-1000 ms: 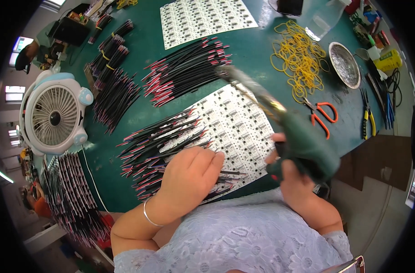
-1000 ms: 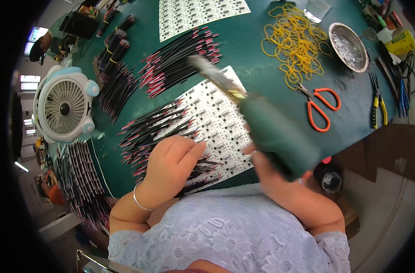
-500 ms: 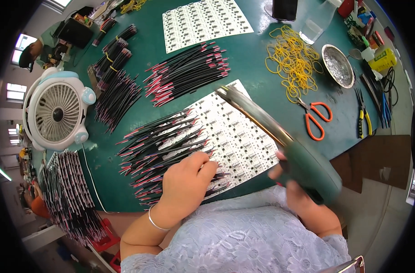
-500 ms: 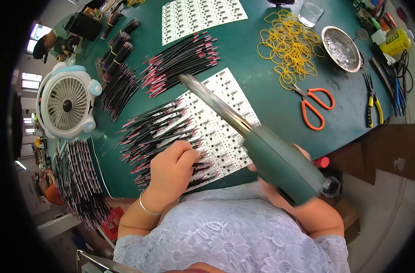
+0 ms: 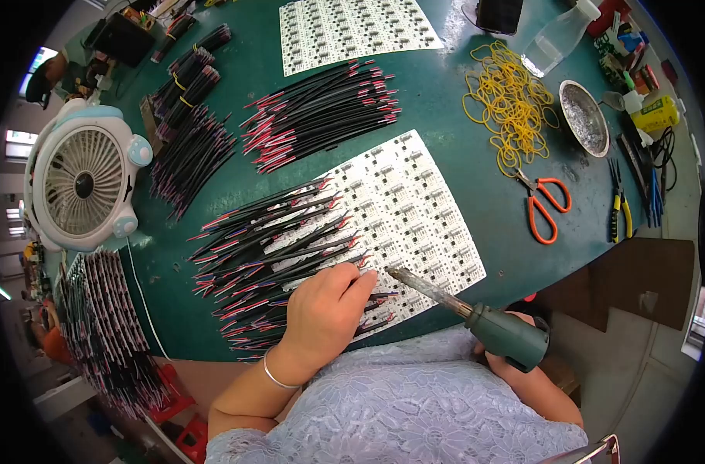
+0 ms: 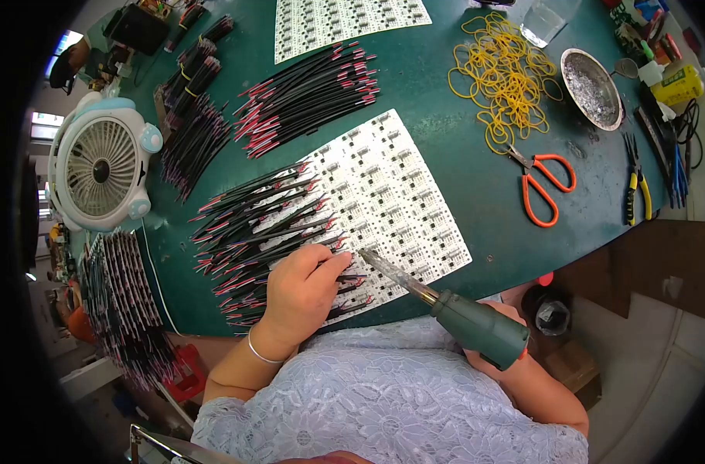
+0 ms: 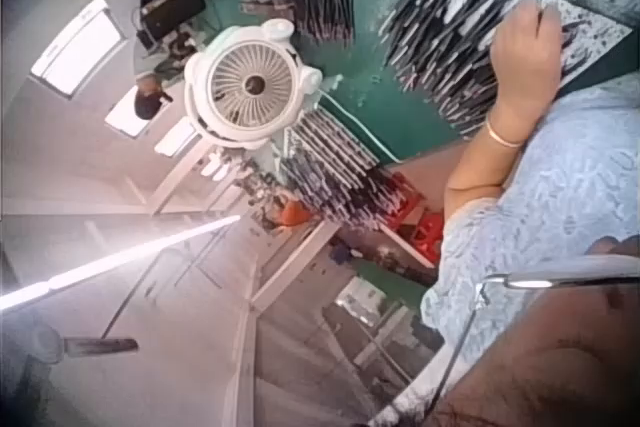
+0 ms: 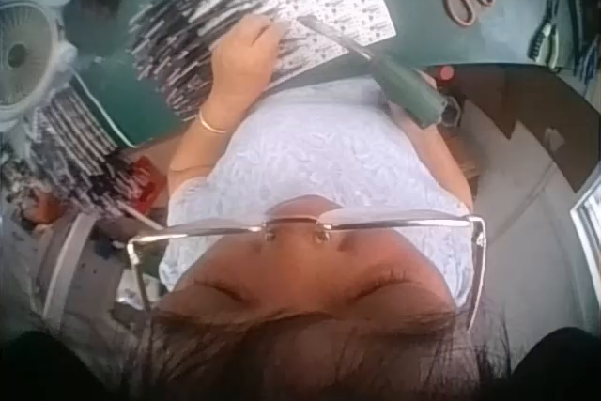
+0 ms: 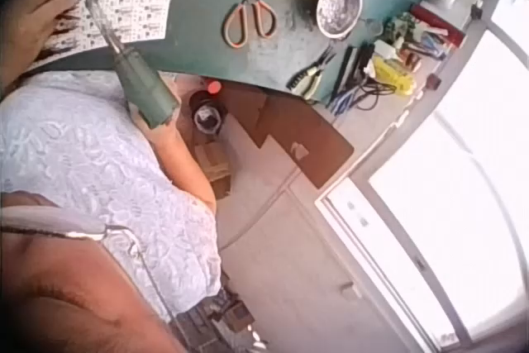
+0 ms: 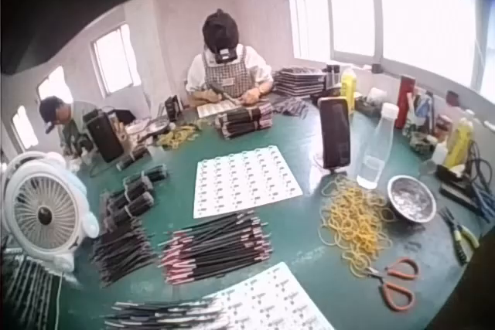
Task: The person solders wires onto printed circuit board panels using a soldering iron, picking up and arranging wires on the board by hand.
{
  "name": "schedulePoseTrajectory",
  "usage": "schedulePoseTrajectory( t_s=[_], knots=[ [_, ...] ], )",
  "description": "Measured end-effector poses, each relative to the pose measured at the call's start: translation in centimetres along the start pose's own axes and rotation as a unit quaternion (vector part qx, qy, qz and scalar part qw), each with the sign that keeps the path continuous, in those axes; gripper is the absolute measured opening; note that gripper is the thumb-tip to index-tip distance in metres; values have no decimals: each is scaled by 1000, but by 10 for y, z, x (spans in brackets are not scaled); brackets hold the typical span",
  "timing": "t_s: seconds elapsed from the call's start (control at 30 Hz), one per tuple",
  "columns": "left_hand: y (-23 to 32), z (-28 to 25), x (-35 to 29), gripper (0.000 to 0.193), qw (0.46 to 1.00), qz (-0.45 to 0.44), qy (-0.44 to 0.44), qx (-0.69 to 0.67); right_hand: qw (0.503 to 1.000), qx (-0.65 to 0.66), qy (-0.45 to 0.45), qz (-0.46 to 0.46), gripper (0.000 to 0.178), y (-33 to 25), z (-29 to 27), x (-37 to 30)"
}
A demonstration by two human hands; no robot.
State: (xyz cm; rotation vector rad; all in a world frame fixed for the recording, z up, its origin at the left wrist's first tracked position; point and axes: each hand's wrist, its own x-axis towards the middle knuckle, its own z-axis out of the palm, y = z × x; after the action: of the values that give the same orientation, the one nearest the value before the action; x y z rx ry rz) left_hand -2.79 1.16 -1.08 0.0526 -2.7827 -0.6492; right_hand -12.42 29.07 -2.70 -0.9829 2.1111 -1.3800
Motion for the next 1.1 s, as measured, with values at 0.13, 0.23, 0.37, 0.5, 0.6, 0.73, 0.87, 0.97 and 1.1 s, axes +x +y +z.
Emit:
schedulePoseTrajectory(
  t_s=[0.13,0.23,0.37,0.5,0.6,0.73,0.87,0.97,1.1],
  knots=[
    [0,1,-1,34,1000,-3,1,-15,1000,25,5,-10,21,4,5,2],
    [0,-1,0,35,999,-14,-18,-24,999,34,8,-11,19,3,7,4],
    [0,-2,1,33,999,-20,-34,-29,999,14,-2,-34,19,1,7,9],
    [1,-4,2,30,998,-21,-48,-26,1000,-18,-17,-13,16,2,6,3],
    [2,-6,4,29,997,-33,-57,-27,998,-47,-15,-42,16,-1,5,11],
    [3,-6,6,28,997,-32,-64,-26,997,-49,8,-62,18,-8,5,16],
    [4,-8,6,28,997,-35,-70,-22,999,13,36,-23,22,-3,3,3],
    [3,-8,6,28,997,-28,-69,-16,1000,-17,-9,-7,24,-6,-6,-1],
    [-1,-4,6,26,999,4,-46,-18,997,59,18,38,23,-3,-2,-5]
  ],
)
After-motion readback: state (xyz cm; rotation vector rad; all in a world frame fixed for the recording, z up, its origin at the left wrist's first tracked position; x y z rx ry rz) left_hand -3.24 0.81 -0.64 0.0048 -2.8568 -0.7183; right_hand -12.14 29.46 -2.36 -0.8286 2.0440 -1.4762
